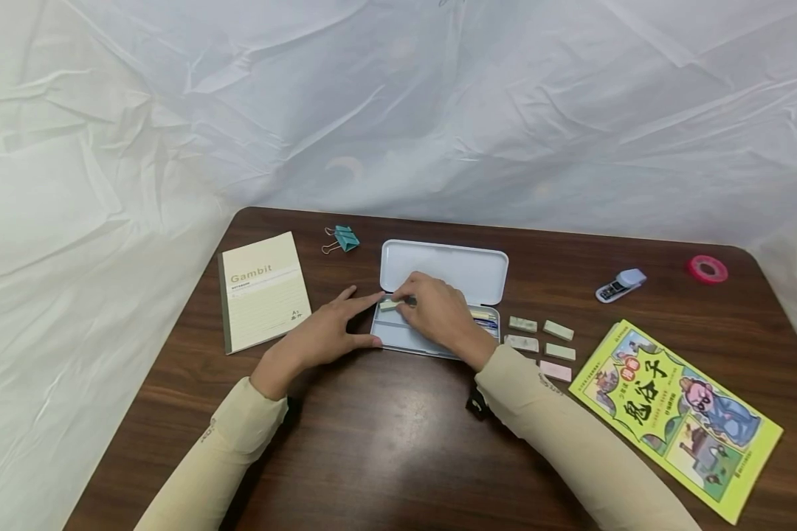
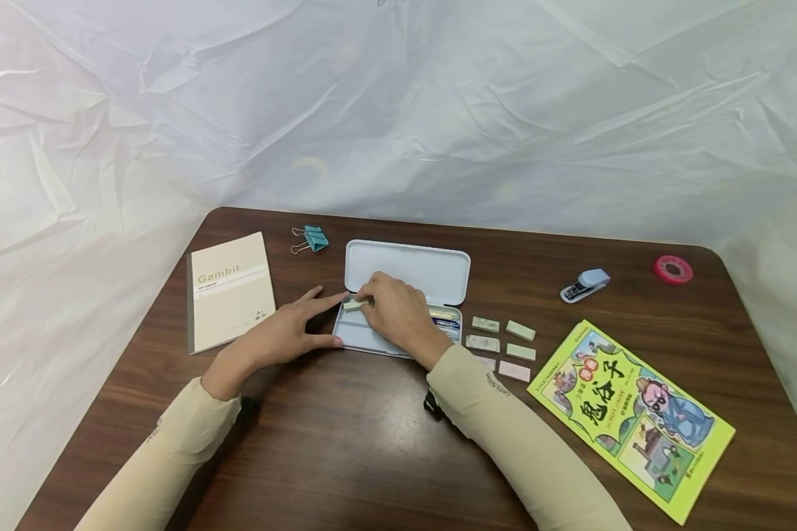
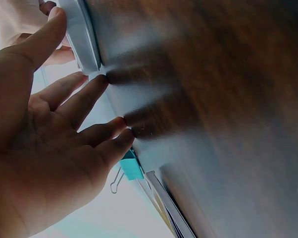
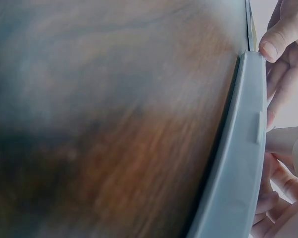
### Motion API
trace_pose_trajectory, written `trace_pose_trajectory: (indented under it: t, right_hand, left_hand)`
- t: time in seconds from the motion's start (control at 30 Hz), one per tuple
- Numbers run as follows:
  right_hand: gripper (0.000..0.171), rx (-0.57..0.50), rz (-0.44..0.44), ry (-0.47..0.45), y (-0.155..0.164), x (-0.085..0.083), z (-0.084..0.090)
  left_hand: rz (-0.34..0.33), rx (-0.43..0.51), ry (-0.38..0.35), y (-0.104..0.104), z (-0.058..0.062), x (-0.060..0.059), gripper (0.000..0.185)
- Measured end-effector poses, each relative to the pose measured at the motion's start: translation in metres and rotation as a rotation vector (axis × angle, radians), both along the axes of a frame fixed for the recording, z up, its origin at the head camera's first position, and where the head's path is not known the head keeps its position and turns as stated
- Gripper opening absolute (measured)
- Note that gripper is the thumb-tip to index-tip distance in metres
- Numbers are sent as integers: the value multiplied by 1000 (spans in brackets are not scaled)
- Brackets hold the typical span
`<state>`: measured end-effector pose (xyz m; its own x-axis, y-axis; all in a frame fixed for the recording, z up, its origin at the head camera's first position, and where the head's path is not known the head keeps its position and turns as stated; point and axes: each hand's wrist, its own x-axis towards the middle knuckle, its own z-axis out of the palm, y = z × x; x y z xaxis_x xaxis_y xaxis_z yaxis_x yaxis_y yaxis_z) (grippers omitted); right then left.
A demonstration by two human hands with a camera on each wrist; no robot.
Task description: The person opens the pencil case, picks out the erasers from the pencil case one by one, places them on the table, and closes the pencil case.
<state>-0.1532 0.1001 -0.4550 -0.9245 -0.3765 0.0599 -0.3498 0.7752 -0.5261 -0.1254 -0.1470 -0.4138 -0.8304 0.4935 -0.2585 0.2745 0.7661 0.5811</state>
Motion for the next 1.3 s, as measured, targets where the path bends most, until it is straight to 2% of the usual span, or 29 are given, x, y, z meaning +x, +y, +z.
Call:
trace_pose_trajectory:
  t: [0.3, 0.5, 0.57, 0.8, 1.3]
  right_hand:
    - [16, -45, -4, 12, 6, 2, -3]
    - [14, -105, -31, 19, 23, 9, 0]
    - [14, -129, -36, 16, 30, 15, 7]
    - [17, -161, -60, -22, 53, 52, 52]
    - [16, -92, -180, 16, 134, 113, 56]
  left_hand:
    - [1, 0, -15, 1, 2, 1, 84]
    - [6, -2, -19, 1, 2, 1, 85]
    - [9, -5, -19, 1, 2, 0, 86]
    - [11, -15, -22, 1, 2, 0, 85]
    - [8, -8, -31, 1, 3, 0, 86]
